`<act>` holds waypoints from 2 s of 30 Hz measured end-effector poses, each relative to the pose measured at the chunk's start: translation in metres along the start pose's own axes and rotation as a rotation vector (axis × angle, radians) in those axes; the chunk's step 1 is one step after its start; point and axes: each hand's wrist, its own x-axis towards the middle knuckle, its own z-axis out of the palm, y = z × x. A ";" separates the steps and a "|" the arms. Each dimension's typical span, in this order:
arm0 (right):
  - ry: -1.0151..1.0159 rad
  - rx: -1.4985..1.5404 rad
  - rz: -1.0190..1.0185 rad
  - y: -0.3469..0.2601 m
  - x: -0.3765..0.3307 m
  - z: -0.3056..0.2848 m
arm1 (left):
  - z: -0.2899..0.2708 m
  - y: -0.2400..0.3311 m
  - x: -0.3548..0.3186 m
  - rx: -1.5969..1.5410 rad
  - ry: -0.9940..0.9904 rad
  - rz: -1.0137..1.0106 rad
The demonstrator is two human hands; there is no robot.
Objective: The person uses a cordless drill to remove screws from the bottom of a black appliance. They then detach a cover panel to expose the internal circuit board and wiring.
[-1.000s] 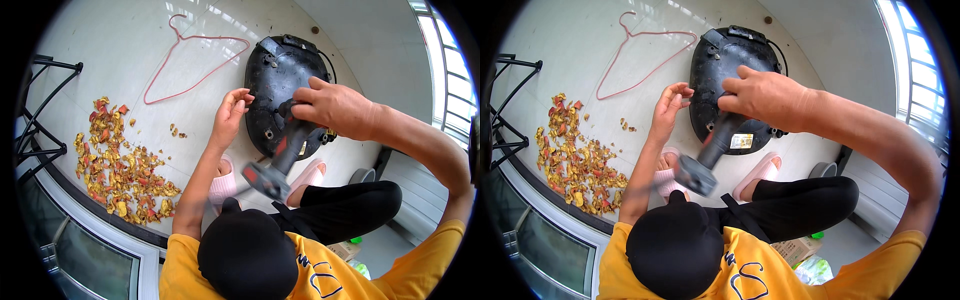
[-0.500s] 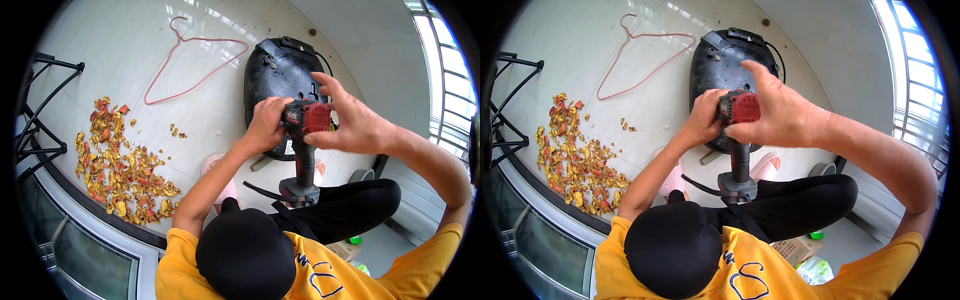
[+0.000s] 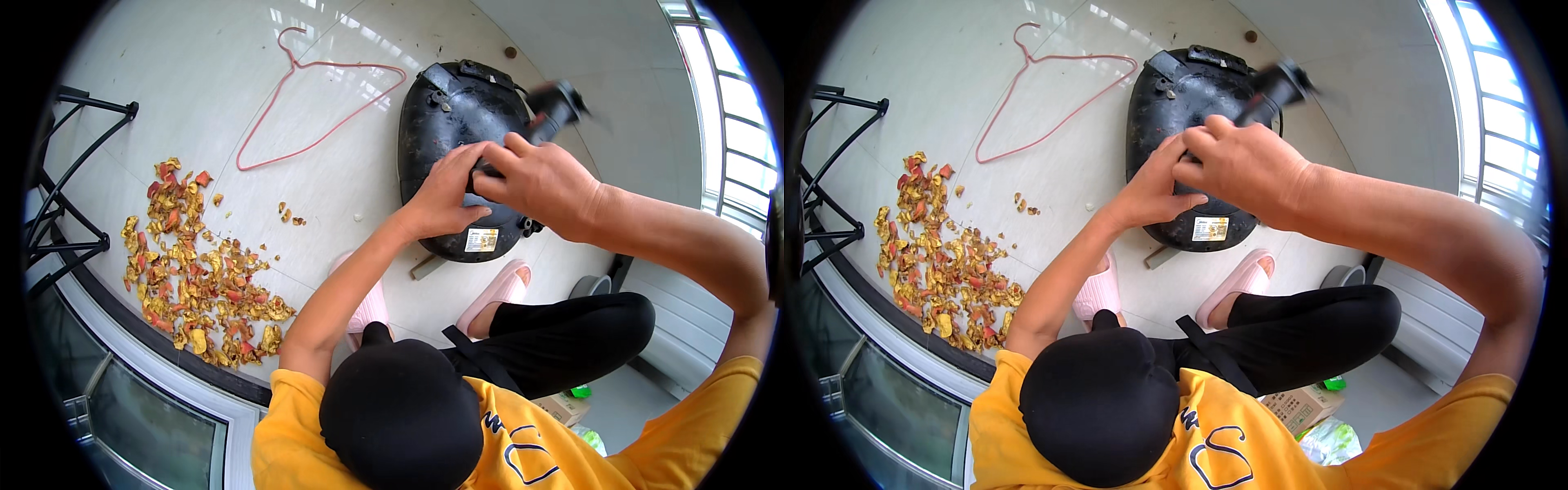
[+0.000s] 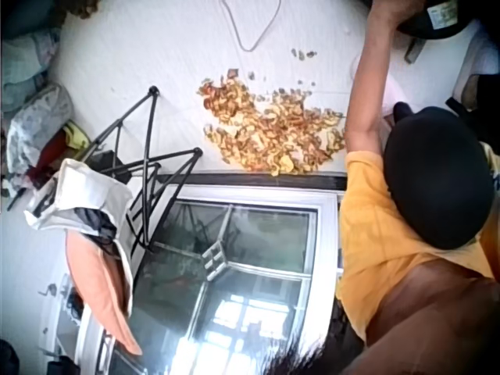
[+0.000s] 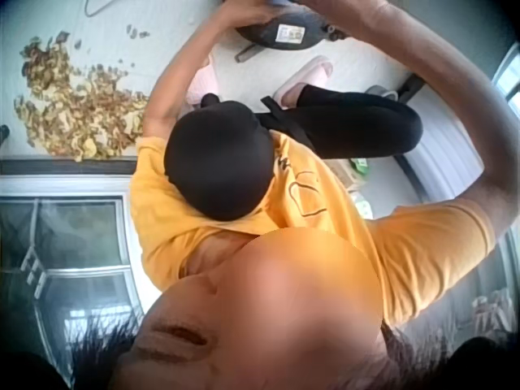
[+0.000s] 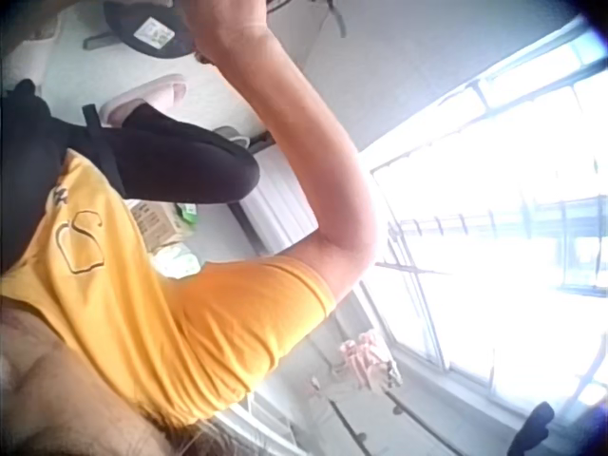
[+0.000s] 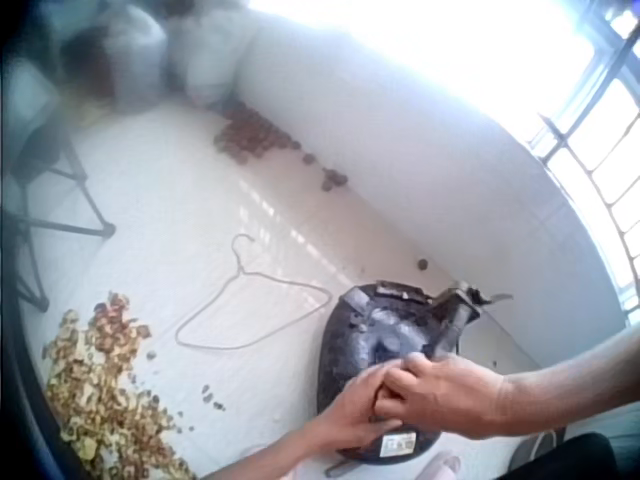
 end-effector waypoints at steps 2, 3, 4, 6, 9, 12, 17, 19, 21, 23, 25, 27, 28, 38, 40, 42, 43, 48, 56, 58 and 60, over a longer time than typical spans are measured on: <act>0.098 -0.198 -0.204 0.008 0.002 0.002 | 0.003 0.001 0.010 -0.250 -0.014 -0.082; 0.271 -0.243 -0.214 0.006 0.007 0.015 | -0.001 0.005 0.014 -0.070 -0.017 -0.012; 0.270 -0.238 -0.235 0.010 0.006 0.021 | 0.000 0.005 0.013 -0.150 -0.005 -0.038; 0.268 -0.236 -0.283 0.011 0.013 0.007 | 0.003 0.001 0.006 -0.306 0.029 -0.089; 0.457 0.354 0.167 -0.001 -0.011 -0.014 | 0.007 0.000 0.007 -0.249 0.185 -0.026; 0.624 0.804 0.770 0.003 -0.020 -0.013 | 0.012 0.001 0.010 -0.244 0.231 -0.045; -0.202 1.557 0.967 0.016 0.004 -0.015 | 0.031 0.004 0.001 0.130 0.270 -0.106; -0.168 1.534 0.929 0.012 0.005 -0.014 | 0.030 0.002 -0.007 0.171 0.263 -0.097; -0.128 1.391 0.750 0.022 -0.002 0.003 | 0.017 -0.008 -0.015 0.041 0.160 -0.065; -0.005 1.120 0.493 0.038 -0.009 0.023 | -0.001 -0.027 -0.022 -0.110 0.026 -0.130; 0.063 0.864 0.288 0.045 0.001 0.018 | -0.026 -0.041 -0.029 -0.479 -0.023 -0.298; 0.080 0.714 0.186 0.043 0.002 0.014 | -0.040 -0.023 -0.020 -0.735 0.048 -0.386; 0.104 0.632 0.140 0.039 0.003 0.015 | -0.050 -0.014 -0.023 -0.867 -0.046 -0.456; 0.230 0.086 -0.218 0.004 -0.007 0.016 | 0.005 0.051 -0.050 -1.111 -0.274 -0.818; 0.244 0.097 -0.233 0.006 -0.010 0.023 | 0.017 0.050 -0.044 -1.240 -0.269 -0.868; 0.276 0.058 -0.298 0.013 -0.008 0.023 | 0.033 0.047 -0.036 -1.435 -0.283 -0.853; 0.300 0.017 -0.357 0.017 -0.003 0.021 | 0.044 0.039 -0.038 -1.514 -0.237 -0.795; 0.231 0.645 0.211 0.012 -0.023 0.007 | 0.061 0.038 -0.037 -1.593 -0.156 -0.688; 0.014 0.965 0.799 -0.009 0.002 0.006 | 0.075 0.039 -0.022 -1.538 -0.069 -0.627; 0.008 0.881 0.620 -0.002 0.001 0.004 | 0.068 0.035 -0.024 -1.151 -0.234 -0.596; 0.036 0.682 0.381 0.005 -0.001 0.009 | 0.041 0.032 -0.027 -0.873 -0.374 -0.912</act>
